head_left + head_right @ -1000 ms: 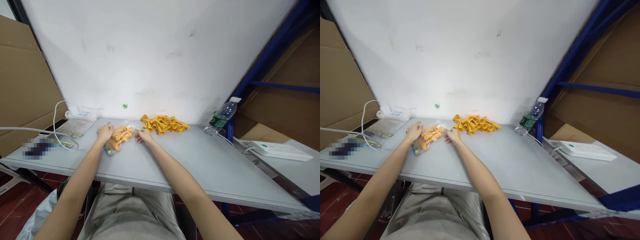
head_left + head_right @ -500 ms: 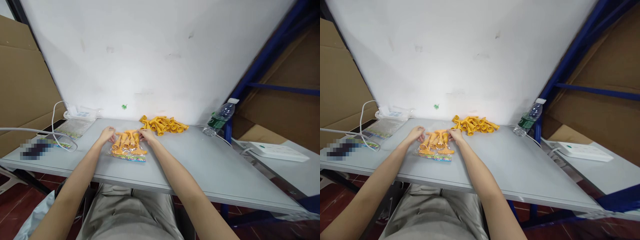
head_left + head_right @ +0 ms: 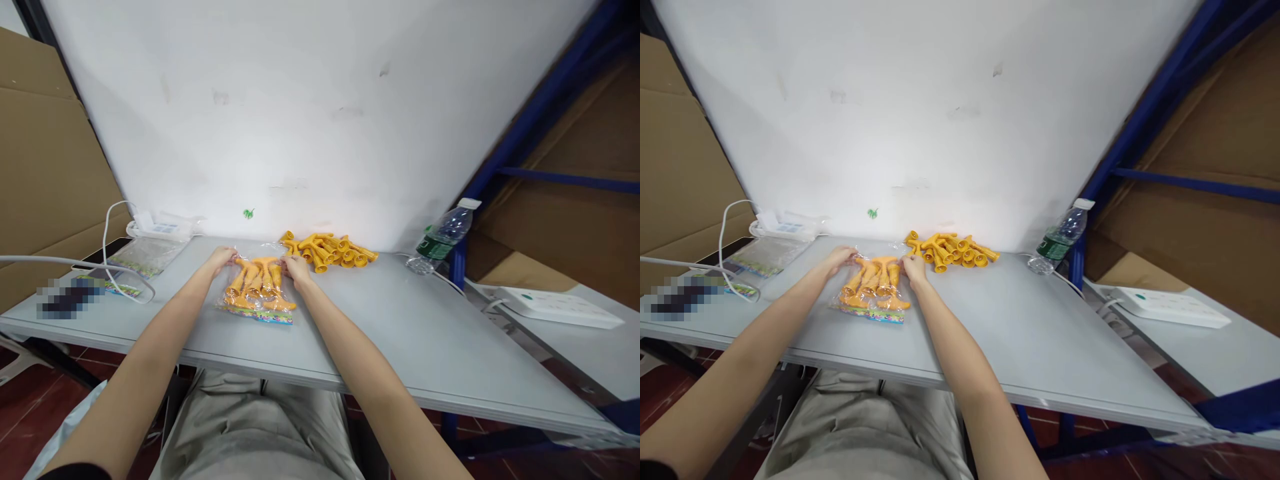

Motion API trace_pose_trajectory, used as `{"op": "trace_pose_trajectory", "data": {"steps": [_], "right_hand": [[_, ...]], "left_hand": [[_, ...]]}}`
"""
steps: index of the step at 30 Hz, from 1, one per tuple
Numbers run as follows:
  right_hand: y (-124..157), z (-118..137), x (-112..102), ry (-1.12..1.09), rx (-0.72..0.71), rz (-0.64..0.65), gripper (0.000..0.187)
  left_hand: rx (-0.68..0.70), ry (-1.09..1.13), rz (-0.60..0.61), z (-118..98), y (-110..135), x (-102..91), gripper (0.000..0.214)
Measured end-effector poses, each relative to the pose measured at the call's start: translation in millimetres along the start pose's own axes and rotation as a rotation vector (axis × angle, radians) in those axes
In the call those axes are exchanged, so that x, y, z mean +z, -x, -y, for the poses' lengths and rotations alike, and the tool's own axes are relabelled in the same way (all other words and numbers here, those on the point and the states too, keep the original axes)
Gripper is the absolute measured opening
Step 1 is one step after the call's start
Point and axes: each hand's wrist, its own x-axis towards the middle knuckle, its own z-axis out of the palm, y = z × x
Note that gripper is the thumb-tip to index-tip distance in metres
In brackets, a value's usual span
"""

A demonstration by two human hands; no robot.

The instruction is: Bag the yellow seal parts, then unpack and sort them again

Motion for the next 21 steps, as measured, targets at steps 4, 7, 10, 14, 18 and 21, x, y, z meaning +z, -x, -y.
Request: {"op": "trace_pose_trajectory", "data": {"steps": [4,7,10,14,18,21], "right_hand": [[3,8,0,-0.183,0.217,-0.079,0.013],[5,12,1,-0.225,0.219,-0.034,0.017],[4,12,1,-0.232,0.204,0.008,0.018],[-1,11,-3,-0.245,0.190,0.011,0.018],[-6,13,-7,-0.266,0.155,0.052,0.011],[-9,17,-10,-0.251,0.150,0.080,0.012]], "left_hand": [[-0.074,0.146,0.146,-4,2,-0.7,0.011],[-0.092,0.205,0.247,-2,1,-4.7,0.010],[-0.085,0.185,0.294,2,-3,-11.8,0.010],[-0.078,0.177,0.278,7,-8,-22.4,0.010],[-0.046,0.211,0.298,6,-8,-30.5,0.015],[-0.027,0.229,0.296,4,-7,-34.0,0.014]]}}
